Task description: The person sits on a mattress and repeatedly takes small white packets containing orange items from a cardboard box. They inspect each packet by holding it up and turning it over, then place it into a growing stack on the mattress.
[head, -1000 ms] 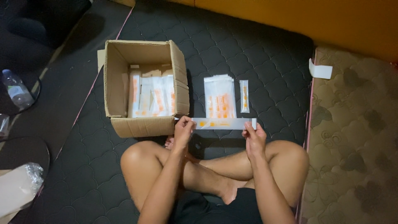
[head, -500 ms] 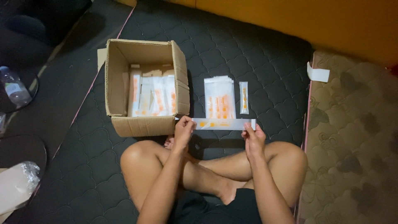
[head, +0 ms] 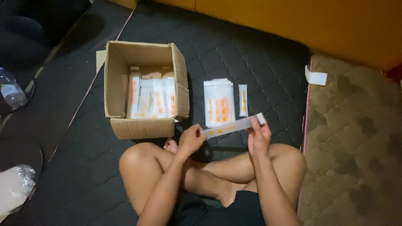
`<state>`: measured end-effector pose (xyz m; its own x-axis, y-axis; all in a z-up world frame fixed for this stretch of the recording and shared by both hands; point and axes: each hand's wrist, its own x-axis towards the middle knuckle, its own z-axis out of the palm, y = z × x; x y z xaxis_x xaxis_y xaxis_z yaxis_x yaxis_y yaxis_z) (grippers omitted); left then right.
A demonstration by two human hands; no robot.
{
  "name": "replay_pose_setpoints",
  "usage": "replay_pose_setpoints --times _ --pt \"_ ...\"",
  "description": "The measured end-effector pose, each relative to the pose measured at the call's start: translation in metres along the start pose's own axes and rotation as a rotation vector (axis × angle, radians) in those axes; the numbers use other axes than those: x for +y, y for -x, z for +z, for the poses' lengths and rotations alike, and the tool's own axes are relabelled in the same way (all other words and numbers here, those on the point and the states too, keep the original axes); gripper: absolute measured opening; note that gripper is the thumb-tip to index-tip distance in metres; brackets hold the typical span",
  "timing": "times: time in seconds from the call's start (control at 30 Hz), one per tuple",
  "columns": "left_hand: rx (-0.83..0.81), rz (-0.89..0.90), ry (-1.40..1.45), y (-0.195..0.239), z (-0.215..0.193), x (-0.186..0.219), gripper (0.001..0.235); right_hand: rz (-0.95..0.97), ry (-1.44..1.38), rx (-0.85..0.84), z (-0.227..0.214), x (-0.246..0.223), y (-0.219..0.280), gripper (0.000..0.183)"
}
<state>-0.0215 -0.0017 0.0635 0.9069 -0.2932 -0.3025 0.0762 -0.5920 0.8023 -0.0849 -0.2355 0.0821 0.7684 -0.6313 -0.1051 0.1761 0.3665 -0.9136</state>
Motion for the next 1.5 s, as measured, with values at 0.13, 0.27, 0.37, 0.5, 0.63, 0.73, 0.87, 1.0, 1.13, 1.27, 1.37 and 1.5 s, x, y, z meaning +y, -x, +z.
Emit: replay_pose_setpoints --times 0.13,0.27,0.37,0.5,0.63,0.73,0.87,1.0,1.13,1.27,1.37,1.5 --pt "0.012 0.198 -0.199 0.002 0.002 0.011 0.022 0.006 0.032 -0.068 0.015 -0.011 0.003 0.015" --pt "0.094 0.404 0.239 0.001 -0.005 0.033 0.029 -0.062 0.208 -0.174 0.033 -0.016 0.017 0.015" --pt "0.058 0.494 0.445 -0.006 -0.010 0.045 0.026 -0.024 0.391 -0.267 0.034 0.000 0.011 0.014" --pt "-0.036 0.470 0.540 -0.021 -0.006 0.053 0.014 0.049 0.528 -0.358 0.044 0.011 0.016 0.011" --pt "-0.017 0.497 0.510 -0.039 -0.012 0.049 0.008 0.085 0.495 -0.306 0.052 0.016 0.016 0.012" --pt "-0.035 0.479 0.493 -0.055 -0.021 0.049 0.009 0.165 0.384 -0.268 0.055 0.023 0.019 0.007" --pt "0.032 0.415 0.509 -0.076 -0.044 0.043 0.015 0.218 0.483 -0.262 0.058 0.016 0.038 0.016" --pt "0.135 0.351 0.529 -0.082 -0.060 0.038 0.017 0.318 0.475 -0.250 0.054 0.015 0.064 0.025" --pt "0.128 0.309 0.560 -0.079 -0.051 0.038 0.018 0.383 0.441 -0.202 0.041 0.021 0.087 0.024" --pt "0.079 0.283 0.512 -0.090 -0.038 0.023 0.020 0.421 0.450 -0.223 0.022 0.036 0.102 0.024" --pt "0.051 0.259 0.446 -0.088 -0.034 0.023 0.021 0.517 0.472 -0.175 0.025 0.028 0.116 0.024" --pt "0.054 0.214 0.439 -0.080 -0.031 0.030 0.021 0.540 0.434 -0.170 0.023 0.021 0.123 0.027"
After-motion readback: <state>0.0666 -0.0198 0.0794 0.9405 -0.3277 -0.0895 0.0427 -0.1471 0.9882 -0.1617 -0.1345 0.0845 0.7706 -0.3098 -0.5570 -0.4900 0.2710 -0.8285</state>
